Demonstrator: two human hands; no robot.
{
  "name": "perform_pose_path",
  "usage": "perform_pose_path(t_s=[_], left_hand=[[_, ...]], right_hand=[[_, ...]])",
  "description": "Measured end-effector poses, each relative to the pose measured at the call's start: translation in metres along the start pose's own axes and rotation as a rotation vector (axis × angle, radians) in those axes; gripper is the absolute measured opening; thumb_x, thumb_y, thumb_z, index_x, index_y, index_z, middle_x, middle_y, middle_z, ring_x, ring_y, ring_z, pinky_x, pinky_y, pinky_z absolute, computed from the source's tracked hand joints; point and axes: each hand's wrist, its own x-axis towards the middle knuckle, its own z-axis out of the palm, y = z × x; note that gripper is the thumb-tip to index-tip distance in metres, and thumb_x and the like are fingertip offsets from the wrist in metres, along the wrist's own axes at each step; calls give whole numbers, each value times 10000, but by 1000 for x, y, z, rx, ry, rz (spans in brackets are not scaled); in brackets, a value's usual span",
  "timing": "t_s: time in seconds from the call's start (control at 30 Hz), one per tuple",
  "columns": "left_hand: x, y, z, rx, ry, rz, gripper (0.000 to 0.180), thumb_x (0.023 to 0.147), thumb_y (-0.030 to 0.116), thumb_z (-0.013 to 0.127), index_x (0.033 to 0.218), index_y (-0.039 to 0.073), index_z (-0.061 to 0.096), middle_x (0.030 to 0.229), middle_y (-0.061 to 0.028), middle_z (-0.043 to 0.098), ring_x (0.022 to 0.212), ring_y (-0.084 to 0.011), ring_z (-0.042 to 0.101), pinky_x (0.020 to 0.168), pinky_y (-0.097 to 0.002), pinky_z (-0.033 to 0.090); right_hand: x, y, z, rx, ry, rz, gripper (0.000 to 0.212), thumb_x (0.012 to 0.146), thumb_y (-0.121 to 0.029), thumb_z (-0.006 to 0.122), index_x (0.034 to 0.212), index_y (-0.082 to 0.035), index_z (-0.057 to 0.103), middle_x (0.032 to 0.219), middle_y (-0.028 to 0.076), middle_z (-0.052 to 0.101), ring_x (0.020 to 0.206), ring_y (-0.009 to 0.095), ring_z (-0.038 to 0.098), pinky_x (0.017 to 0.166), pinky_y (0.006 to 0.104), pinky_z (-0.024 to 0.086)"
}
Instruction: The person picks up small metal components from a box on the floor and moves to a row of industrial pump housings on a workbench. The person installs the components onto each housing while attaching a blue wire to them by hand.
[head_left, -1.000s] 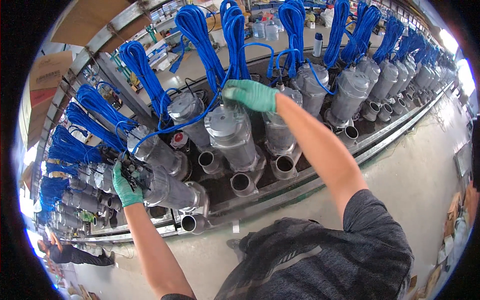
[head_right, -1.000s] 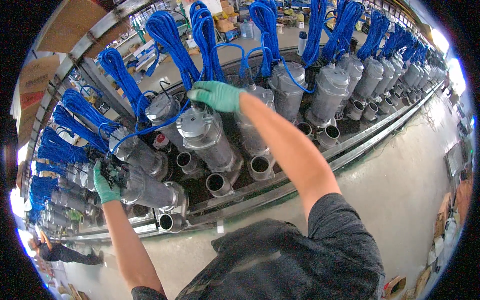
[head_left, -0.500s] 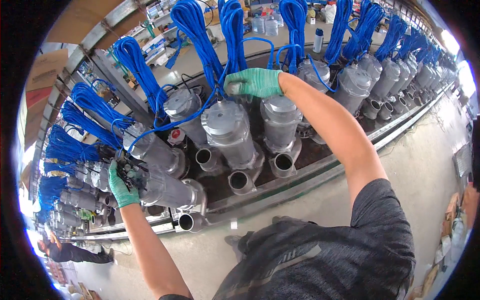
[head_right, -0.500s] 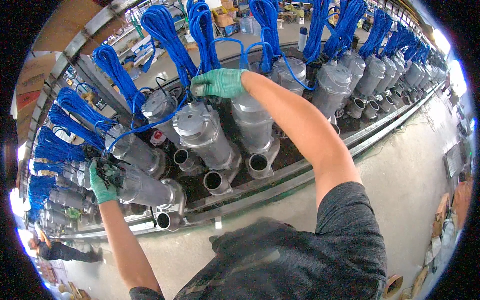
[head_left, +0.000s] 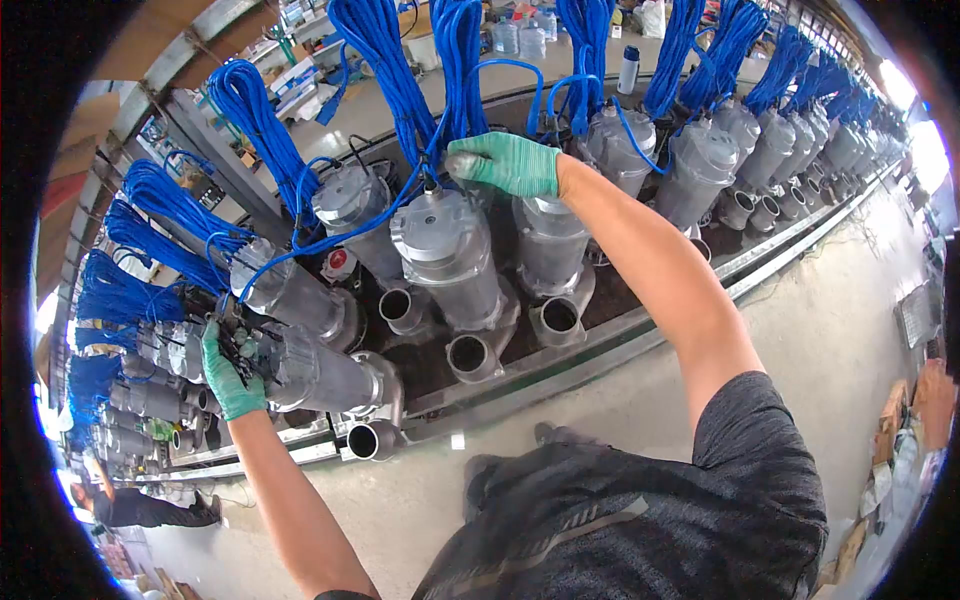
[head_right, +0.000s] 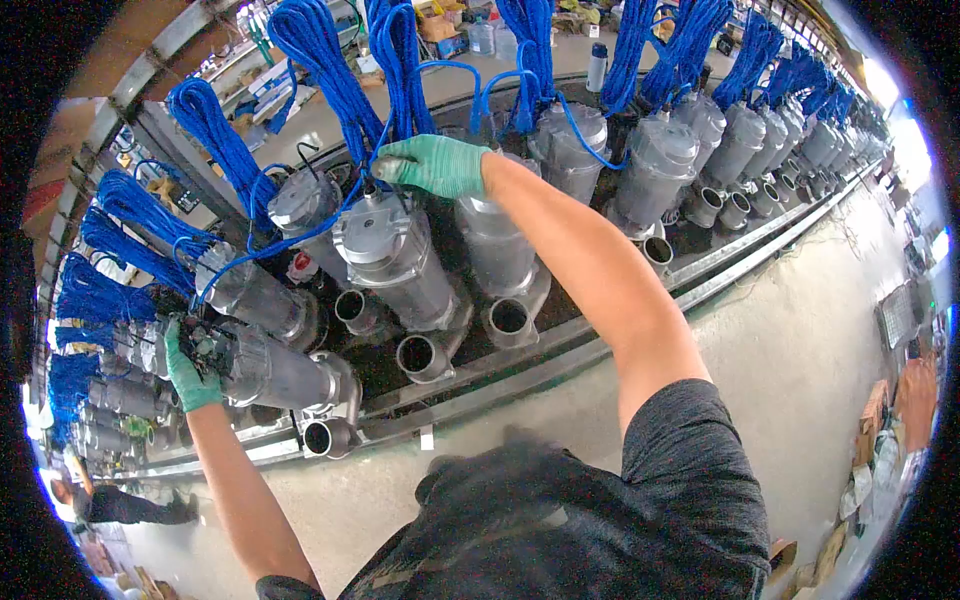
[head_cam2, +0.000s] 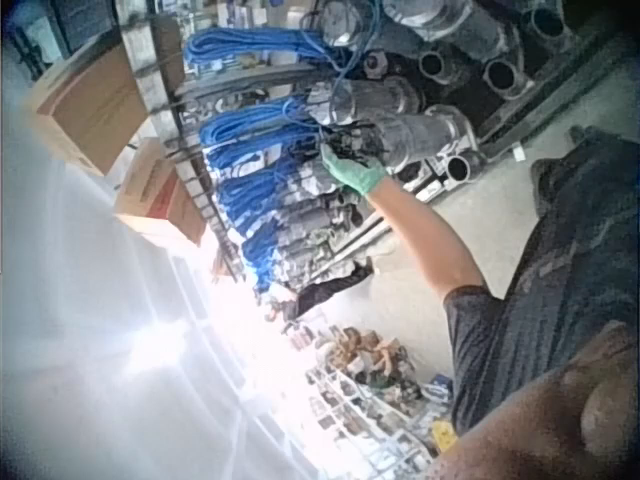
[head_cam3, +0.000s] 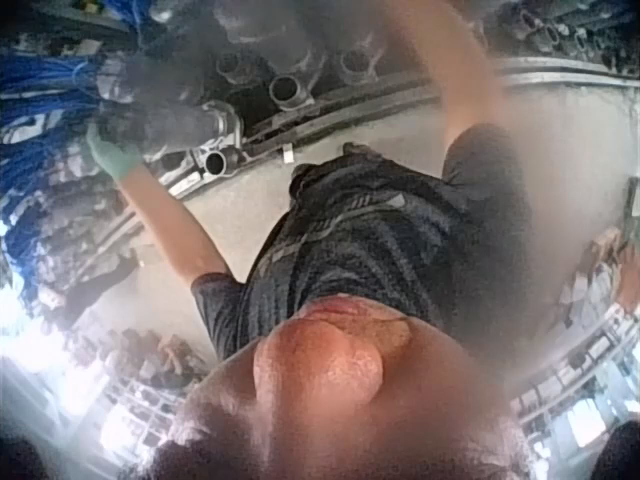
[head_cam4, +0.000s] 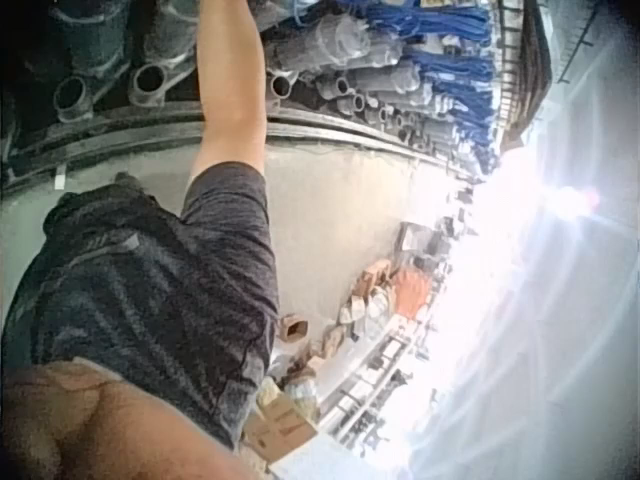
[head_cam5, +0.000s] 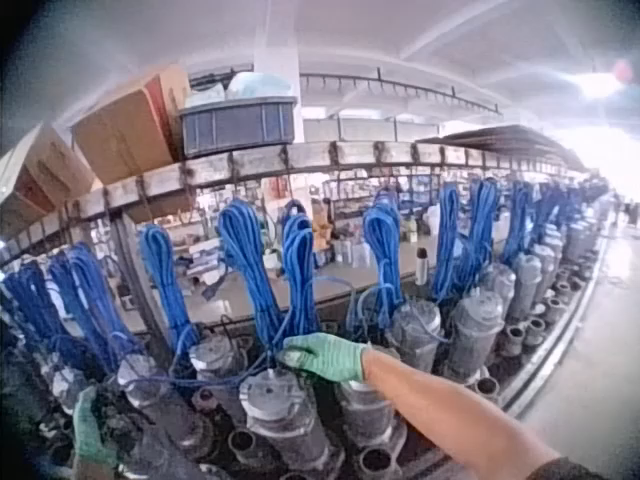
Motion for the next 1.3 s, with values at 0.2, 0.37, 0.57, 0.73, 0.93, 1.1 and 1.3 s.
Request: perform_pose_path(t_s=[0.2,0.37,0.57,0.73,0.93,1.1,1.3], left_hand=[[-10,2,9,-15,-40,11,245,948,306,661,963,62,675,729,-17,638,536,-96,522,456,-249,436],[-10,0,6,-74,35,43,240,947,287,656,1018,60,687,733,-14,635,545,-87,523,448,-203,413],[-7,-1,7,-121,-37,6,240,952,281,646,1019,53,679,739,-16,625,543,-93,503,462,-208,427],[-11,-3,4,-120,-20,84,223,948,253,655,1027,45,663,740,-28,633,553,-107,537,458,-212,428],[-22,5,16,-316,-73,29,176,940,238,666,985,69,654,778,-39,652,552,-119,534,455,-235,433],[-45,11,-12,-461,-75,-12,196,963,229,638,1030,46,620,881,-63,640,675,-126,560,465,-223,437],[-113,-3,-3,-557,-42,-143,140,971,181,589,1056,71,608,908,-64,630,696,-138,566,463,-225,432]], right_hand=[[-13,-27,14,154,98,396,584,985,-542,557,1251,-30,645,1088,212,713,1050,264,668,940,377,503],[-13,-14,35,-79,337,246,624,973,-569,549,1212,-2,649,1037,239,703,939,366,669,878,413,512],[-21,-42,45,-186,478,394,566,980,-542,549,1147,-13,662,1041,240,695,923,395,650,845,426,499],[-9,-68,58,38,499,706,519,994,-495,556,1177,-20,656,1065,226,707,919,338,661,865,422,491],[-31,-57,44,-352,448,585,701,997,-564,492,1434,-16,476,1442,235,524,1349,349,500,1121,439,378],[-44,-124,118,-404,801,432,496,960,-393,634,1301,-37,585,1217,189,654,1075,311,641,969,402,489],[-59,-221,232,-112,186,232,355,940,-375,655,1051,-38,662,969,168,705,889,335,699,794,410,550]])
